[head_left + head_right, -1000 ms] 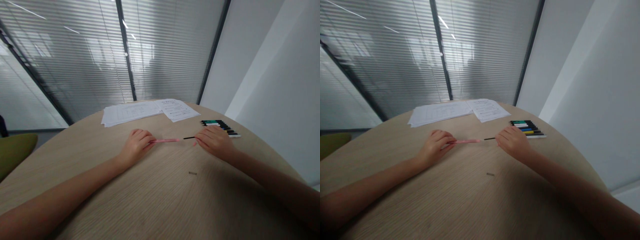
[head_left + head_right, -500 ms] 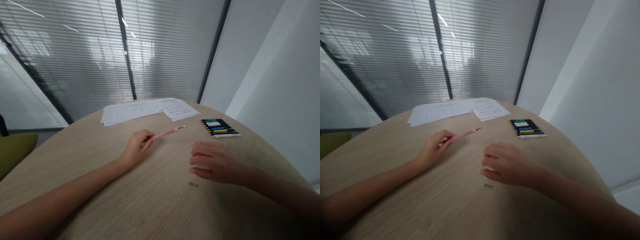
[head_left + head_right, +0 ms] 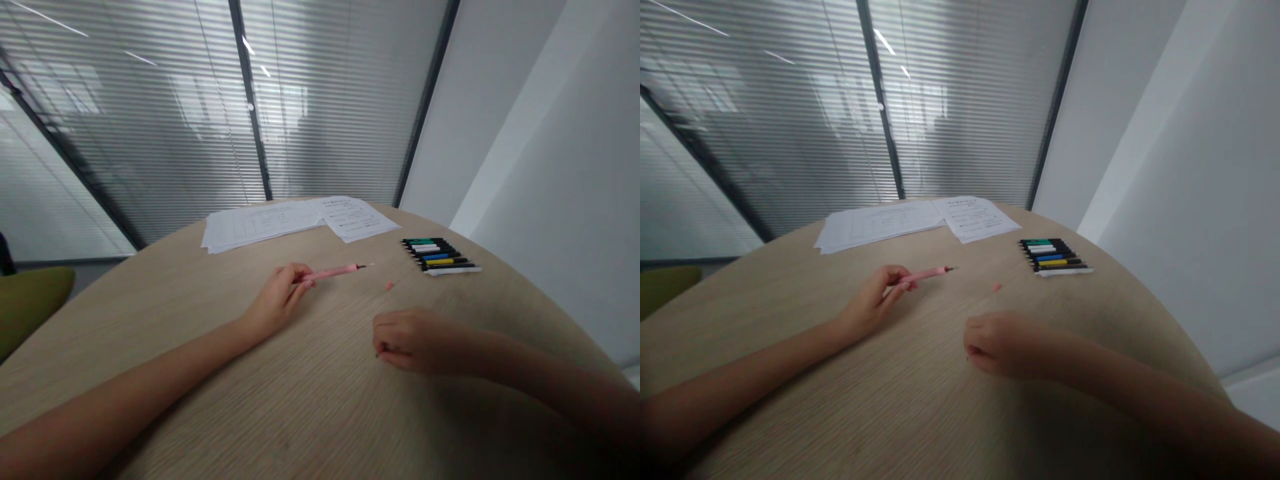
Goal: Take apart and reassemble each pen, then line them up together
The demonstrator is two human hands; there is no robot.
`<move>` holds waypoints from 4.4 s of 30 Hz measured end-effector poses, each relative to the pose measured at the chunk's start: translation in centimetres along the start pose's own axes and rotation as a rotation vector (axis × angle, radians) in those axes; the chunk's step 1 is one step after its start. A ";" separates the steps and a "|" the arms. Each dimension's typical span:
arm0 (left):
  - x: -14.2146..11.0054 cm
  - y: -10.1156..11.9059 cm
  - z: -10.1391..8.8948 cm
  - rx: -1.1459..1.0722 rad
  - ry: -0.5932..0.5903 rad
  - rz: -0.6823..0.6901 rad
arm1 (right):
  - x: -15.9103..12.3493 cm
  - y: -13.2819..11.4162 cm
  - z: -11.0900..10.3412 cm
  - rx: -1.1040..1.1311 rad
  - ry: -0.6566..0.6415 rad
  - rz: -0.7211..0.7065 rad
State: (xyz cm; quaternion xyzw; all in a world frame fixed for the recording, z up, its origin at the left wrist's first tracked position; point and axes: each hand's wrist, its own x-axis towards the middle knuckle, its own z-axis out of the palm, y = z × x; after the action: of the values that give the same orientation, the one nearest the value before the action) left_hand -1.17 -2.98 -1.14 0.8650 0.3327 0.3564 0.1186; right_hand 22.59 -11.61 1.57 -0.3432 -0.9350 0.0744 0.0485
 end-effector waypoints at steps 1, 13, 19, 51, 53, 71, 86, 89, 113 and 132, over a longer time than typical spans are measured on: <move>0.0 0.1 0.0 0.042 -0.009 0.032 | 0.1 0.3 -0.1 -0.008 0.058 0.060; 0.0 0.0 0.0 0.258 -0.008 0.229 | -0.4 0.9 -2.4 -0.090 0.647 0.293; 0.0 -0.1 0.1 0.274 -0.003 0.246 | -0.5 0.6 -2.3 -0.228 0.711 0.198; -0.2 0.8 -0.1 0.361 -0.045 0.422 | 0.1 0.9 -1.3 -0.003 0.621 0.210; -0.3 0.8 -0.1 0.362 -0.033 0.427 | 0.2 0.9 -1.3 0.025 0.610 0.226; -0.3 0.7 0.0 0.373 -0.022 0.425 | 0.1 1.8 -1.1 -0.010 0.642 0.142; -0.3 0.8 -0.2 0.345 -0.011 0.432 | 0.1 2.0 -0.4 -0.164 0.652 0.122; -0.2 0.7 -0.1 0.348 -0.018 0.389 | 0.0 2.3 -0.6 -0.159 0.673 0.129; 0.1 0.4 0.1 0.371 -0.027 0.334 | -0.1 5.0 -0.3 -0.194 0.474 0.293; 0.2 0.5 0.1 0.419 -0.101 0.258 | 0.6 6.5 1.4 -0.098 0.314 0.374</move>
State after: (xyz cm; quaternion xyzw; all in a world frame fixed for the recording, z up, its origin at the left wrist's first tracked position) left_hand -0.77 -3.20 -0.85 0.9227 0.2797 0.2484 -0.0934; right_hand 26.07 -6.47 -0.87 -0.5198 -0.8386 -0.0175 0.1620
